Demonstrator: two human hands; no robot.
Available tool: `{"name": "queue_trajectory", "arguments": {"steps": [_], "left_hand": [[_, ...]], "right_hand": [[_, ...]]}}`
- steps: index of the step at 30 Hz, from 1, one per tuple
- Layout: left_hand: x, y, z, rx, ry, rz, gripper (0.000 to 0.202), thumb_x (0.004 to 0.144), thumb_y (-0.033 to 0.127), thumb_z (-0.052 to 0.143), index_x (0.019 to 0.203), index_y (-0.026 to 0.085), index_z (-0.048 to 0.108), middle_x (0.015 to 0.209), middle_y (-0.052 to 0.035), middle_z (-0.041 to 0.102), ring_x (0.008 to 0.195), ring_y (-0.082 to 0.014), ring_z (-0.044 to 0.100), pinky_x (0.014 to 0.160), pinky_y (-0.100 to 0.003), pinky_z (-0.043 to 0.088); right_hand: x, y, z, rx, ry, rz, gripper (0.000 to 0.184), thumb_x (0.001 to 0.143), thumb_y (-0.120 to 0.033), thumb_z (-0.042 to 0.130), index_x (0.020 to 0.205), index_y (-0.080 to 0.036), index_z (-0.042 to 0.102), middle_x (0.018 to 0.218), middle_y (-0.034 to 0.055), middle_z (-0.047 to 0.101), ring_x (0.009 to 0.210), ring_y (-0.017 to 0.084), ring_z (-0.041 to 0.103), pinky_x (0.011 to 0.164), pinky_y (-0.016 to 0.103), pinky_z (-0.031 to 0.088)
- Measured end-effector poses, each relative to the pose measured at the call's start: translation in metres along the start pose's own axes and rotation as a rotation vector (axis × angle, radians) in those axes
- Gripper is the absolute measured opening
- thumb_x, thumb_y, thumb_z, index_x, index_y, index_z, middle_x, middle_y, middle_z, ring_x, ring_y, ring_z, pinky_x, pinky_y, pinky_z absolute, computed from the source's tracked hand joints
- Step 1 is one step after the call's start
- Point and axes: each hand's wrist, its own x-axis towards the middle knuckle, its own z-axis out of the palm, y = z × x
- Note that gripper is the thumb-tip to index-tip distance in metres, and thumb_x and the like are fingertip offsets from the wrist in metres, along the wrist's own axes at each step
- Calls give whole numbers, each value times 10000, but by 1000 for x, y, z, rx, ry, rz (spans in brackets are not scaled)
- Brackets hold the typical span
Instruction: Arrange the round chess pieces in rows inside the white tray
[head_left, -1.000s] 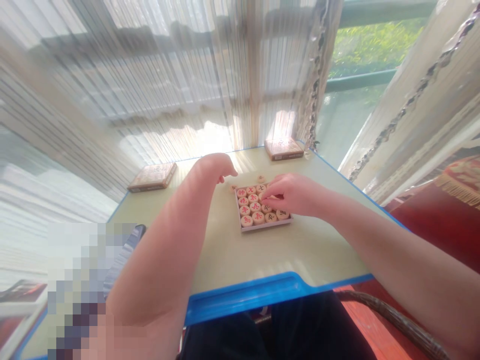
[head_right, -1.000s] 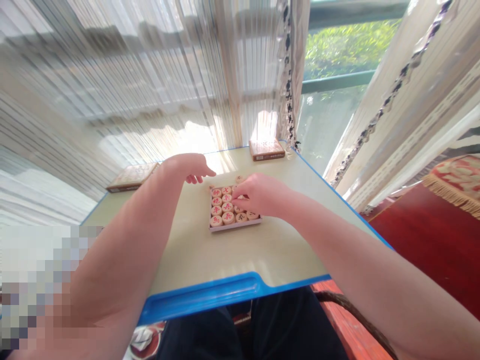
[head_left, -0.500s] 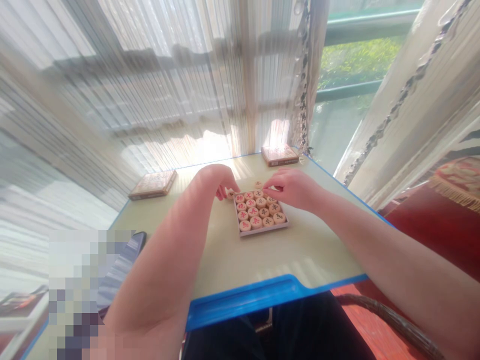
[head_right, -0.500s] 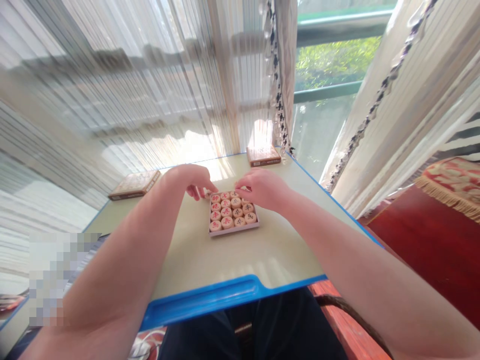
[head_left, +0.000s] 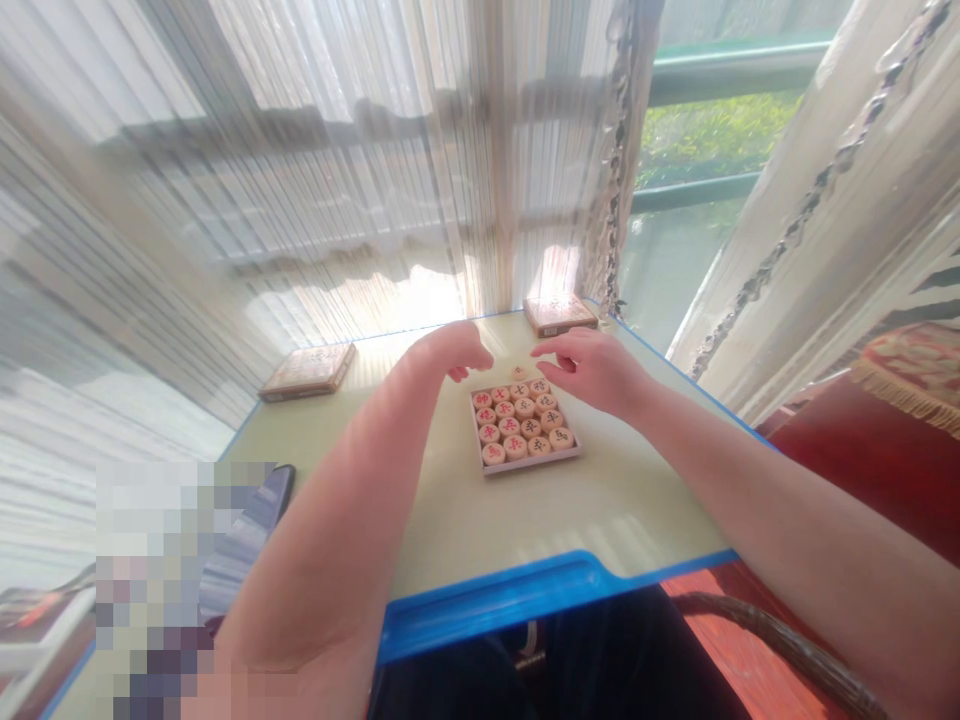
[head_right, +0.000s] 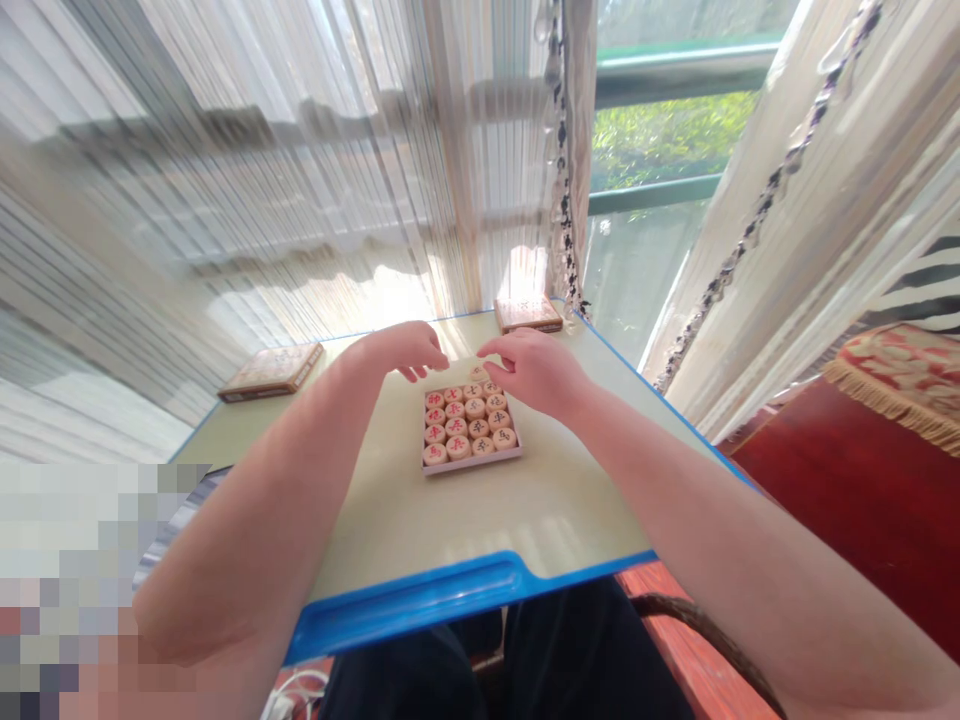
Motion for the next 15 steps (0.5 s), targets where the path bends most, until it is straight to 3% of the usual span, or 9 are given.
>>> {"name": "queue_trajectory", "arguments": {"steps": [3,6,11,15], "left_hand": [[0,6,7,-297,-124,231,273,613,293,726,841,156,662,852,-101,686,801,-240,662,750,-364,502],[1,8,11,-458,-173,336,309,626,337,740,868,160,666,884,-82,691,823,-189,658,802,-321,498],[1,5,9,-526,-201,339,292,606,371,768,772,148,678,768,-60,694,777,-176,664,823,-325,500],[1,0,5,-586,-295,343,211,620,304,766,760,159,703,854,-61,710,859,-172,658,865,-298,492]], "right_hand": [[2,5,2,-8,-41,53,256,772,-260,561,988,-194,681,624,-5,545,657,146,513,637,258,371],[3,9,5,-12,-94,97,292,767,-273,568,1033,-195,658,687,4,581,683,152,527,630,258,370],[2,9,8,34,-93,124,240,766,-272,567,967,-179,658,750,18,626,655,139,522,626,258,378],[1,8,9,76,-64,116,183,765,-279,577,902,-180,649,762,15,634,627,125,517,619,254,389]]}}
